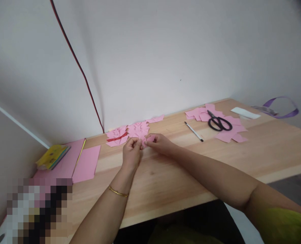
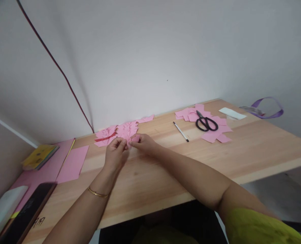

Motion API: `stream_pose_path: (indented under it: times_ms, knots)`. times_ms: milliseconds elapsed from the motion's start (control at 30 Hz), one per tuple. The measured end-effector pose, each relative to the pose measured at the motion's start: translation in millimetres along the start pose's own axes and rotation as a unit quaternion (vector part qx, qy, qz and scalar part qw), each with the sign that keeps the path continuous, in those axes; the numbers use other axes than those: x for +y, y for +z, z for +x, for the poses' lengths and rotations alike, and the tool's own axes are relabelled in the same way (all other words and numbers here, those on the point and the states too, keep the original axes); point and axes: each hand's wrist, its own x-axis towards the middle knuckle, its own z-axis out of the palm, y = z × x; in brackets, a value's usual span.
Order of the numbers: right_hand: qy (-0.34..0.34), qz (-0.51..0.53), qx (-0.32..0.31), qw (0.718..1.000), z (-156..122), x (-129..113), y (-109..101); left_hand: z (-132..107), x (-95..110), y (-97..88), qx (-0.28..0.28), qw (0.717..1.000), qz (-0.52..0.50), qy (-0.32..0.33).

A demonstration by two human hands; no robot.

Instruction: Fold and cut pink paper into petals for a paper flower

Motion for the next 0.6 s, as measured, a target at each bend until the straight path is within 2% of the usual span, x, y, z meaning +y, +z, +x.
stream_pose_path:
  times_ms: [100, 267, 500, 600]
  knots:
    - [0.0, 0.008, 0.01, 1.0, 0.7, 2.3, 0.0, -1.0, 3.7, 0.4, -0.029, 1.0, 0.005, 0.01]
    - [-0.004, 0.027, 0.045, 0.999, 2.2, 6.8, 0.2, -2.5, 7.3, 3.1, -0.091, 0.995, 0.015, -0.049]
    - [-0.016, 0.052, 0.027, 0.998, 1.3, 5.2, 1.4, -2.0, 7.8, 0.4, -0.085, 0.995, 0.045, -0.003]
    - [-0.015, 0.054, 0.038, 0.998, 1.4, 6.2, 1.6, -2.1, 6.8, 1.2, -0.09, 0.995, 0.042, -0.016]
